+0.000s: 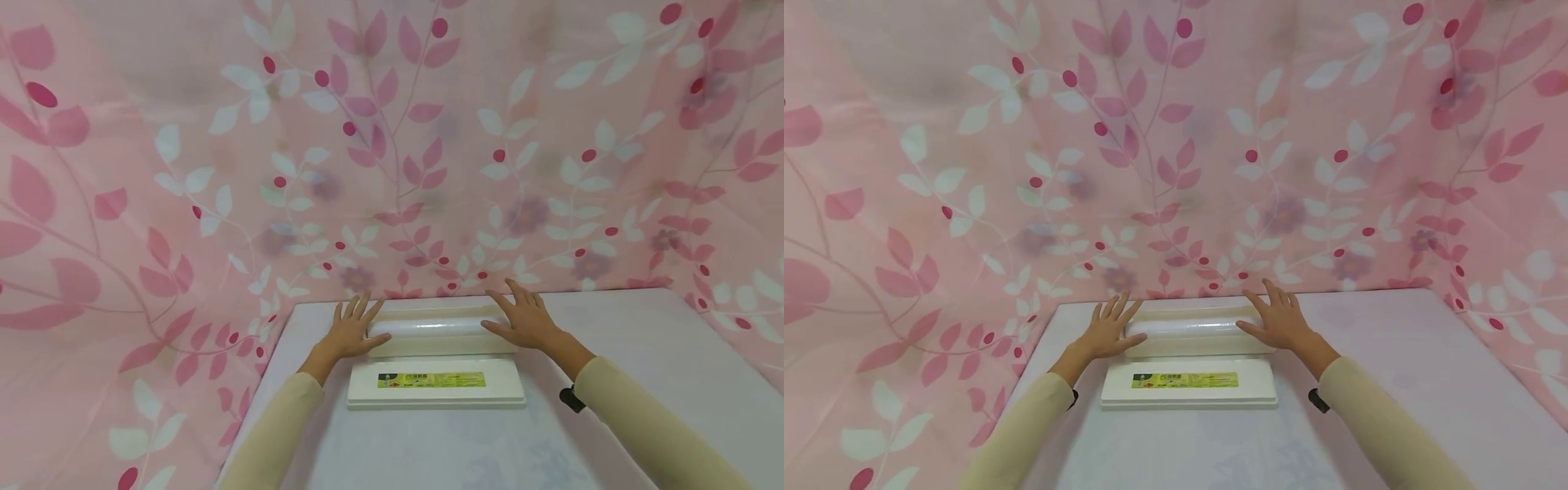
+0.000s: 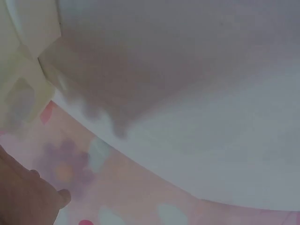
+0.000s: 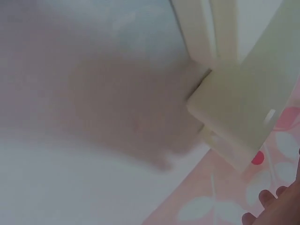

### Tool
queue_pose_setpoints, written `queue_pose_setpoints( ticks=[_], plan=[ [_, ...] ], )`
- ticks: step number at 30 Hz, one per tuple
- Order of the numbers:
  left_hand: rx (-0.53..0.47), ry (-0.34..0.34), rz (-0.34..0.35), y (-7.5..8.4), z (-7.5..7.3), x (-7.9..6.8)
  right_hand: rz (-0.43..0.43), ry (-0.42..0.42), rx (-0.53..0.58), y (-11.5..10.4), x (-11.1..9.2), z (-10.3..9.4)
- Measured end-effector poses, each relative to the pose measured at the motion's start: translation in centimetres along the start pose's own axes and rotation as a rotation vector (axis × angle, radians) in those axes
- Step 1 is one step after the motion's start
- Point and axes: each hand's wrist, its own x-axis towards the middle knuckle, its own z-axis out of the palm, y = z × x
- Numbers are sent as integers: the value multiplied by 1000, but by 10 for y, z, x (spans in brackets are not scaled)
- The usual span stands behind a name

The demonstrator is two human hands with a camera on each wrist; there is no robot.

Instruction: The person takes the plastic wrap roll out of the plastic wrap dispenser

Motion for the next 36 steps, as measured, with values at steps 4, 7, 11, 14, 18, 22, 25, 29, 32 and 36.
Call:
queue_pose_setpoints(
  ticks=[4, 7, 11, 14, 18, 22, 25, 29, 32, 36],
  plan=[
    [-20, -25, 9, 4, 0, 5, -8, 21, 24, -7, 4, 1],
    [-57, -50, 4, 5, -2, 4, -20, 38, 42, -14, 7, 2],
    [-138, -109, 1, 3, -2, 0, -31, 39, 78, -21, 10, 5],
    [-180, -141, 2, 1, -1, 1, -38, 40, 105, -23, 11, 6],
    [-247, -163, -13, -5, -2, 6, -37, 32, 138, -24, 14, 7],
    [-311, -192, -31, -9, -4, 10, -27, 4, 172, -27, 18, 8],
    [-347, -216, -21, -11, -4, 12, -14, -17, 203, -30, 21, 9],
    [-398, -235, -23, -11, -4, 11, 23, -45, 250, -31, 22, 11],
    [-395, -243, -49, -10, -3, 11, 36, -53, 287, -31, 21, 15],
    [-377, -269, -71, -8, 0, 8, 34, -70, 324, -30, 20, 23]
  ],
)
